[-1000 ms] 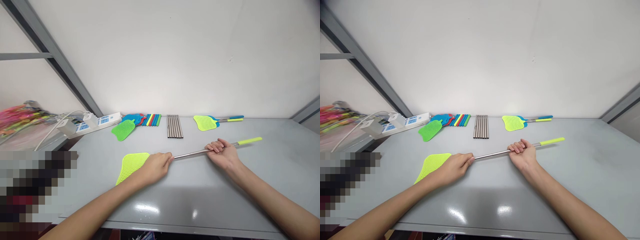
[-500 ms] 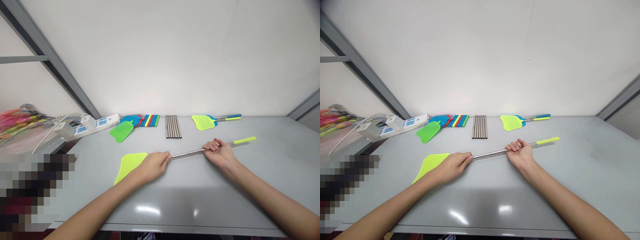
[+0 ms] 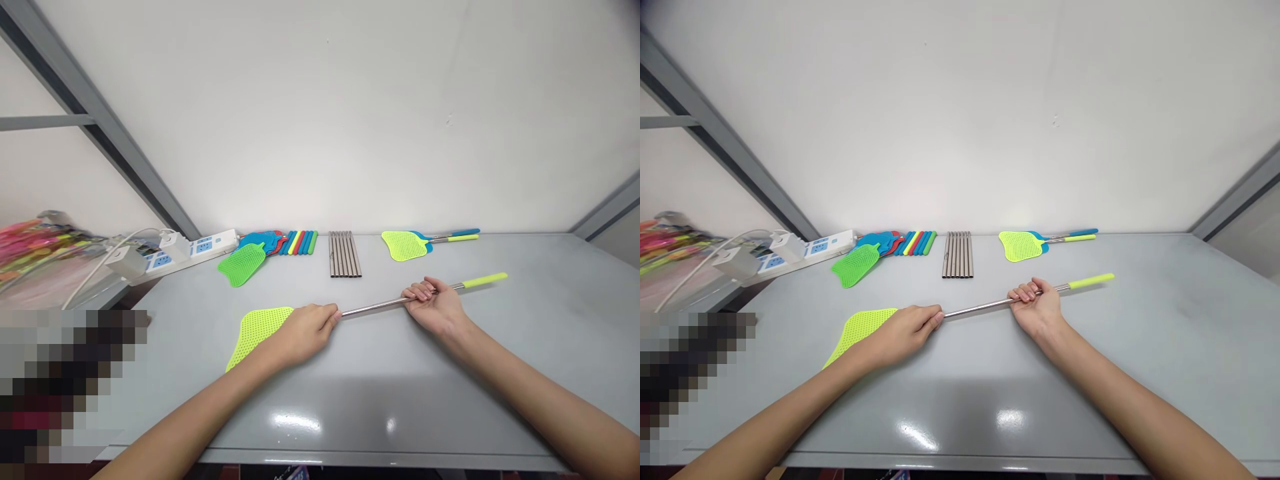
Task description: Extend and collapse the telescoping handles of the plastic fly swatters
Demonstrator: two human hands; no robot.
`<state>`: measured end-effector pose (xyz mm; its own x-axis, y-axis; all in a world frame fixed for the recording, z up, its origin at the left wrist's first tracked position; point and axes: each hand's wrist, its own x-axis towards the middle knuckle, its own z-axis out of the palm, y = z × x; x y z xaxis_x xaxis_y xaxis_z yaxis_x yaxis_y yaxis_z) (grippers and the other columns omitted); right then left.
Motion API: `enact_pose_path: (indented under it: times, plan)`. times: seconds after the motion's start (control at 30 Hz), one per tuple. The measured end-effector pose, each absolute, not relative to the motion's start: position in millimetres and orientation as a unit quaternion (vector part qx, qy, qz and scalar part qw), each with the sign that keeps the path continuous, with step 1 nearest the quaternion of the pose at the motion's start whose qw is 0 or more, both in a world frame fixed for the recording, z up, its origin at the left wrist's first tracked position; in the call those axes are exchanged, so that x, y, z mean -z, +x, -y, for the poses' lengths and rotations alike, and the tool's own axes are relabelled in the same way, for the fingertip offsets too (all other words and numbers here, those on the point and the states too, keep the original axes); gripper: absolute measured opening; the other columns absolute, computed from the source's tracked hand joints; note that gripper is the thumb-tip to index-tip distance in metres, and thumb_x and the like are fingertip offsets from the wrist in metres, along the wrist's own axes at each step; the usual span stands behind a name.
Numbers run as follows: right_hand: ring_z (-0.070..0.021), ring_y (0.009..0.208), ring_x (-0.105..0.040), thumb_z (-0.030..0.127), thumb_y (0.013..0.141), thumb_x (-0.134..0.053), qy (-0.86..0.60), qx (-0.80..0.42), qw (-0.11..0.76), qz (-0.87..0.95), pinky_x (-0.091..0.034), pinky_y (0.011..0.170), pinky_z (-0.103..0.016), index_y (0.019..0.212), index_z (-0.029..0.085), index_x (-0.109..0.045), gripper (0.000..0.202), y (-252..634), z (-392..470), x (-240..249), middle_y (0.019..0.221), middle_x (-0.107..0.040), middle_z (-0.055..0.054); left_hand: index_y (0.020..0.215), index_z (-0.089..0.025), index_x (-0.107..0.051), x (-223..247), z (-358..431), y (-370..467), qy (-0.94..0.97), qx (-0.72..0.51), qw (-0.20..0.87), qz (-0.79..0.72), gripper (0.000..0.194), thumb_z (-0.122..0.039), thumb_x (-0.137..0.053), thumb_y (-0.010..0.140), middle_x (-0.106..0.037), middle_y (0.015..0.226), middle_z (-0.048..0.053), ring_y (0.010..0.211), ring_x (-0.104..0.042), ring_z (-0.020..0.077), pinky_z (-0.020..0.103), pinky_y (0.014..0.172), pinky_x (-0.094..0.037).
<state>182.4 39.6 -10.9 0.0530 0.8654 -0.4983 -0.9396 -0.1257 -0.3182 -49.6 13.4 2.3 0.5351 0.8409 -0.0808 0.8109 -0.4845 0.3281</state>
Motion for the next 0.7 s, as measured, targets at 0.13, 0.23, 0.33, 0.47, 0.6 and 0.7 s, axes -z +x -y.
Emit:
enact_pose_path:
  times: [0.13,0.23,0.33,0.47,0.6,0.7]
  plan:
    - [-0.0063,0.032,-0.022,0.011,0.074,-0.032,-0.303,-0.687,0.657,-0.066,-0.027,0.035,-0.019,0.057,0.019,-0.014,0.026,182.5,-38.7,9.9,0.041,-0.017,0.008,0.069,-0.02,-0.042,-2.3,-13.6,-49.1,0.859,-0.046,0.168,-0.482,0.035,-0.037,-0.018,0.088,-0.05,0.064,0.0,0.061,-0.047,0.0144,0.024,0.054,-0.031]
    - [-0.0062,0.032,-0.022,0.011,0.074,-0.032,-0.304,-0.686,0.657,-0.068,-0.027,0.035,-0.019,0.057,0.019,-0.014,0.026,182.3,-38.5,9.3,0.041,-0.017,0.008,0.069,-0.02,-0.042,-2.7,-13.3,-49.1,0.858,-0.048,0.169,-0.482,0.035,-0.037,-0.019,0.088,-0.051,0.064,0.0,0.061,-0.048,0.0144,0.023,0.054,-0.031]
    - [-0.0061,0.032,-0.022,0.011,0.074,-0.032,-0.306,-0.687,0.656,-0.07,-0.027,0.035,-0.019,0.057,0.019,-0.014,0.026,181.8,-38.7,8.9,0.041,-0.017,0.008,0.069,-0.02,-0.043,-2.9,-13.0,-49.4,0.858,-0.05,0.168,-0.483,0.035,-0.037,-0.019,0.088,-0.05,0.064,0.0,0.062,-0.048,0.0142,0.023,0.054,-0.031]
    - [-0.006,0.032,-0.022,0.011,0.074,-0.032,-0.311,-0.687,0.653,-0.071,-0.027,0.035,-0.019,0.057,0.019,-0.014,0.026,181.8,-39.0,8.4,0.041,-0.017,0.008,0.069,-0.02,-0.043,-2.3,-12.9,-49.4,0.859,-0.051,0.164,-0.483,0.034,-0.036,-0.019,0.088,-0.049,0.063,-0.001,0.06,-0.047,0.014,0.023,0.053,-0.03]
    - [-0.0059,0.031,-0.022,0.01,0.075,-0.031,-0.315,-0.687,0.651,-0.069,-0.027,0.035,-0.019,0.057,0.019,-0.014,0.026,182.5,-39.6,8.7,0.04,-0.017,0.008,0.068,-0.019,-0.042,-2.3,-12.8,-48.5,0.858,-0.053,0.162,-0.485,0.034,-0.036,-0.019,0.088,-0.048,0.062,-0.001,0.059,-0.047,0.0135,0.023,0.053,-0.03]
    - [-0.0058,0.031,-0.022,0.01,0.074,-0.032,-0.314,-0.688,0.651,-0.067,-0.027,0.035,-0.019,0.057,0.019,-0.015,0.026,182.6,-40.2,9.4,0.04,-0.017,0.009,0.067,-0.019,-0.041,-4.0,-12.5,-47.4,0.857,-0.05,0.164,-0.486,0.034,-0.035,-0.019,0.088,-0.048,0.061,-0.001,0.057,-0.046,0.013,0.023,0.052,-0.029]
